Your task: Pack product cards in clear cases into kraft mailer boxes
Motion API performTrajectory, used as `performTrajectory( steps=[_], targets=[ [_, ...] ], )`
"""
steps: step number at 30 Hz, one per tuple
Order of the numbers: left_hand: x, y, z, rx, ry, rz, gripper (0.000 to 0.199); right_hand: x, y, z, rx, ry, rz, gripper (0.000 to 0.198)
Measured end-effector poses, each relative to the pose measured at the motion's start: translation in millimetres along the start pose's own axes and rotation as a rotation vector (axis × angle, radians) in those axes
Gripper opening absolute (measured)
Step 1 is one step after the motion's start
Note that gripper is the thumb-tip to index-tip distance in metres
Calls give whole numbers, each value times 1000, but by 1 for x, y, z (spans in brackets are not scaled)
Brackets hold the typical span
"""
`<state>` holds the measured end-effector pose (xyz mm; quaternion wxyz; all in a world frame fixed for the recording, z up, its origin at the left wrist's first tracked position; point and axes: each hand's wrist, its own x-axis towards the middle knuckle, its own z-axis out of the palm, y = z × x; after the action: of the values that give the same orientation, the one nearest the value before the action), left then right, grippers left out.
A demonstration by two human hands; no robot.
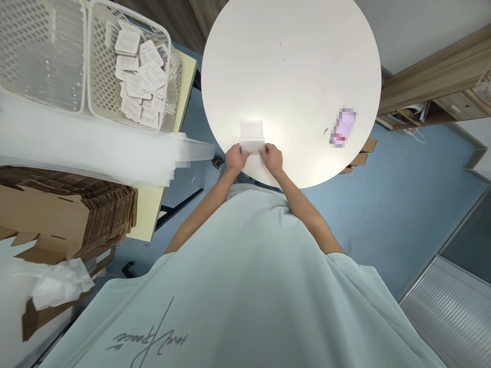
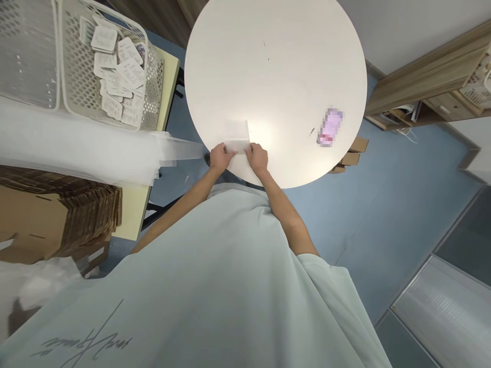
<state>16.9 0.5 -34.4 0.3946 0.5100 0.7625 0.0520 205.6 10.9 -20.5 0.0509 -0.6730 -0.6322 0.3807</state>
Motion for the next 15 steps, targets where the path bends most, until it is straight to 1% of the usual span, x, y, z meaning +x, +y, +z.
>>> performTrajectory(
  steps=[2,4,6,8,10,12,13,15],
  targets=[
    [1,2,2,-9,19,-4,28,6,-3,0,11,-8,63,19],
    [2,5,3,-37,73,14,47,12,-6,0,5,-20,117,20],
    [3,8,2,-54,129,70,67,17,-11,-1,-32,-3,128,28],
    [6,12,0,-56,128,178,77,21,-16,-2,-86,38,50,39],
    [10,15,-4,-55,59,314,76,23,-20,-3,-129,37,-101,48],
    [16,16,-8,-47,-36,420,70,23,-22,-4,-155,-30,-245,54],
    [18,16,-9,-37,-78,450,68,22,-22,-5,-168,-74,-295,56],
    [21,15,-12,-11,-131,478,67,19,-20,-6,-194,-142,-350,61]
  ],
)
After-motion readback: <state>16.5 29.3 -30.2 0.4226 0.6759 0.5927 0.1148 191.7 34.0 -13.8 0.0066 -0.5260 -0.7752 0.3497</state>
